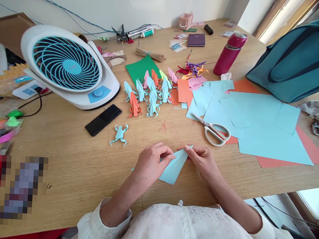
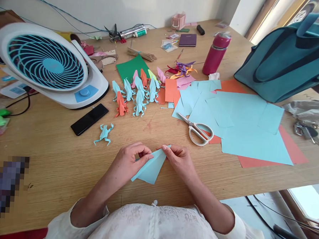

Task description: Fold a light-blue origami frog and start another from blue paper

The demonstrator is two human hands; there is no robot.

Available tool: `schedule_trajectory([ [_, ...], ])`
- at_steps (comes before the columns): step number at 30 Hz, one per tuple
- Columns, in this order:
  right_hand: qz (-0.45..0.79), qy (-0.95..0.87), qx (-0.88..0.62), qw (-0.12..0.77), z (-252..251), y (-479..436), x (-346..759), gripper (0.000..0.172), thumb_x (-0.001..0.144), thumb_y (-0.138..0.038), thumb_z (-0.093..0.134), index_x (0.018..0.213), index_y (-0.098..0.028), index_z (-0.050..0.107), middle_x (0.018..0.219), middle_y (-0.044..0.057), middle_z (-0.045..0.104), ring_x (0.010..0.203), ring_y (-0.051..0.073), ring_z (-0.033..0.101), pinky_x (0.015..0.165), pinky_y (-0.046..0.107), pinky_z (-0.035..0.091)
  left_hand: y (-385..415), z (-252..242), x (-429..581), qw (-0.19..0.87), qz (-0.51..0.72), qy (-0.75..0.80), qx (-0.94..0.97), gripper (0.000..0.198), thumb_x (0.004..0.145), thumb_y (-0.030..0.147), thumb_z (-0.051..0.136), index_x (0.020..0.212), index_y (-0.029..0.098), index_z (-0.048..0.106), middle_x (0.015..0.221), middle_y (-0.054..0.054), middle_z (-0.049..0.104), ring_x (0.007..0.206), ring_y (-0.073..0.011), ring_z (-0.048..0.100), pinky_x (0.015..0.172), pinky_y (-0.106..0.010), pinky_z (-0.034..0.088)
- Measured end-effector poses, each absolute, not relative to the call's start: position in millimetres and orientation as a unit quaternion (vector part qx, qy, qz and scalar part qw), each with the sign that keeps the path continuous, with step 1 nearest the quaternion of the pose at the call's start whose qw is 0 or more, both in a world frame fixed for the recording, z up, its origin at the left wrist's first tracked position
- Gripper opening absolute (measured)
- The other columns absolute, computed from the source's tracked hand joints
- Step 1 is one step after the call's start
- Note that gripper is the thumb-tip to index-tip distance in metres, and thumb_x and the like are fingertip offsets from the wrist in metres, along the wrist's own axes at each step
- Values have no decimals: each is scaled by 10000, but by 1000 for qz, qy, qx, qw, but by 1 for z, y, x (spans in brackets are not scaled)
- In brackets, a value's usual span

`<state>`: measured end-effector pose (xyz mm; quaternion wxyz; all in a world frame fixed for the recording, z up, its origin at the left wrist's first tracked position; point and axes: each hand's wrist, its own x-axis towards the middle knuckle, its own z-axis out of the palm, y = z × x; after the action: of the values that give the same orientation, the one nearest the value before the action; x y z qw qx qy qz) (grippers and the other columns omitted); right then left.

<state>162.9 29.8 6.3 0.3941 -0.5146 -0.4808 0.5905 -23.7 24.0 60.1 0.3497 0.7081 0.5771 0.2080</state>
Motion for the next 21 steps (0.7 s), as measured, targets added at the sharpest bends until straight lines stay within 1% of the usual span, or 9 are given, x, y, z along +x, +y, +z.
schedule_trajectory([
  [2, 606, -479, -500, 391, 6, 30, 164, 436, 822, -581, 629, 730, -178, 766, 607, 11, 607, 586, 133, 488, 572, 260, 391, 25, 59, -24, 373, 220, 575, 694, 140, 850, 220, 650, 714, 192, 650, 766, 21, 646, 720, -122, 579, 673, -248, 411],
  [4, 629, -470, -480, 392, 5, 31, 165, 381, 803, -553, 670, 748, -185, 754, 657, 11, 635, 629, 140, 520, 613, 262, 415, 27, 58, -25, 392, 231, 571, 683, 139, 842, 215, 653, 705, 189, 652, 752, 25, 647, 709, -116, 582, 670, -243, 415],
  [7, 647, -458, -469, 389, 3, 31, 165, 335, 758, -515, 733, 720, -183, 721, 664, 5, 631, 632, 135, 511, 607, 260, 405, 28, 56, -27, 406, 241, 566, 675, 137, 835, 218, 654, 702, 187, 657, 745, 23, 649, 706, -117, 584, 672, -244, 419],
  [16, 620, -467, -495, 390, 3, 31, 163, 400, 743, -552, 722, 631, -172, 660, 589, -15, 537, 581, 111, 417, 552, 253, 338, 29, 56, -28, 409, 248, 555, 680, 135, 830, 217, 641, 700, 187, 663, 751, 13, 654, 720, -127, 598, 683, -253, 435],
  [21, 603, -488, -501, 384, 5, 30, 166, 467, 805, -570, 655, 554, -182, 588, 543, -22, 471, 551, 112, 386, 535, 262, 310, 29, 57, -28, 407, 246, 550, 687, 136, 833, 208, 632, 702, 188, 659, 759, 11, 657, 726, -129, 604, 693, -257, 443],
])
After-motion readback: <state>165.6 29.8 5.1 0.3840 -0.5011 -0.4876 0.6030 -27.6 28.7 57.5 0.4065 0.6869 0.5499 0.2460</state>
